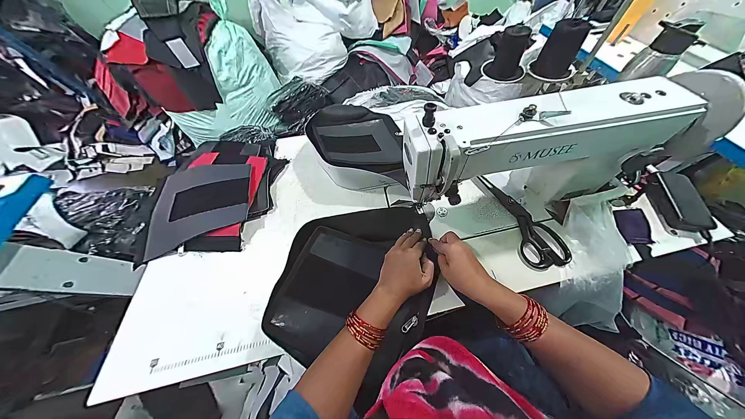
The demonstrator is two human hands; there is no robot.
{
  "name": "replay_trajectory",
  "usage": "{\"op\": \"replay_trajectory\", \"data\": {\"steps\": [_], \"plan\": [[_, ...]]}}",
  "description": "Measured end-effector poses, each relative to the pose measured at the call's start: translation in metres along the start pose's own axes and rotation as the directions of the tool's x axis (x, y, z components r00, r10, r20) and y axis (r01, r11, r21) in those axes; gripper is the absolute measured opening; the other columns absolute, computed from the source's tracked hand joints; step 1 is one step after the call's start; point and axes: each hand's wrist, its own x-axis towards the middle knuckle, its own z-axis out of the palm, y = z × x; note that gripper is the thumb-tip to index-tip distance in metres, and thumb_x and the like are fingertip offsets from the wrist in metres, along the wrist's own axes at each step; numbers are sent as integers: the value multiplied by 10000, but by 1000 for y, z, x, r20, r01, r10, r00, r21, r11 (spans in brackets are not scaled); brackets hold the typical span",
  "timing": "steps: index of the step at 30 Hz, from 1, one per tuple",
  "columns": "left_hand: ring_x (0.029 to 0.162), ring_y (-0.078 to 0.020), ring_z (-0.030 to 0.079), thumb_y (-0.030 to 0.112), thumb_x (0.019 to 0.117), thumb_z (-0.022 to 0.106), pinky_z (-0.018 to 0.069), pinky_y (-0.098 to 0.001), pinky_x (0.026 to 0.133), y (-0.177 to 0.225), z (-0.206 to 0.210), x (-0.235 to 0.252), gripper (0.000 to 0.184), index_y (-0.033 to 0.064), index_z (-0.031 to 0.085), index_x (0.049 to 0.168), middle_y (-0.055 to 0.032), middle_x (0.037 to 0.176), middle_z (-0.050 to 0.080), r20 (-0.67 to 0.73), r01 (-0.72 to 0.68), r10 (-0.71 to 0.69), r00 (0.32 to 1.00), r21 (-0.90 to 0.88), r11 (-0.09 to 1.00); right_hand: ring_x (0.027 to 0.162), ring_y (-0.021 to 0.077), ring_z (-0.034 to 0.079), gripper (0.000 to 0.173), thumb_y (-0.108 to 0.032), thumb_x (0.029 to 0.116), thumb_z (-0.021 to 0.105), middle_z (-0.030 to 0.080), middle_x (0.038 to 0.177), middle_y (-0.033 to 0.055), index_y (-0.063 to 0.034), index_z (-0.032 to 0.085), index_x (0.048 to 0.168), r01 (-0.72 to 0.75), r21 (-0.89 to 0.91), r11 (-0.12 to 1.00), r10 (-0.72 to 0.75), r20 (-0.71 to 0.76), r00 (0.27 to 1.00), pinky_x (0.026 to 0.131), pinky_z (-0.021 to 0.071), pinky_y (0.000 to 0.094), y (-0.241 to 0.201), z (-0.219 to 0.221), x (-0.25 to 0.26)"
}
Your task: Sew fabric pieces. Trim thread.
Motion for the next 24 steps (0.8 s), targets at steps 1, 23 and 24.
{"op": "replay_trajectory", "data": {"steps": [1, 23, 24], "plan": [[1318, -390, 595, 147, 891, 534, 474, -490, 1102, 0, 0, 0, 386, -53, 742, 1148, -221, 1342, 664, 11, 4, -4, 1000, 9, 1000, 1066, 320, 626, 407, 11, 1009, 422, 602, 1217, 261, 40, 623, 1361, 6, 34, 999, -6, -19, 1000, 951, 508, 382, 2, 0, 0], [971, -322, 730, 92, 898, 566, 586, -467, 785, -30, 6, 24, 299, 64, 788, 1098, -72, 1197, 758, -20, -321, 336, 942, 241, 916, 1057, 387, 670, 322, 87, 1002, 418, 504, 1375, 305, 128, 609, 1258, -25, -304, 952, 50, 73, 996, 880, 567, 431, -21, 10, -6], [1016, -326, 729, 91, 900, 559, 585, -474, 822, -30, 7, 21, 300, 65, 789, 1091, -73, 1200, 758, -42, -310, 327, 944, 223, 924, 1042, 376, 675, 327, 85, 1002, 422, 517, 1351, 300, 125, 605, 1270, -19, -308, 951, 41, 64, 997, 870, 570, 422, -20, 12, -6]]}}
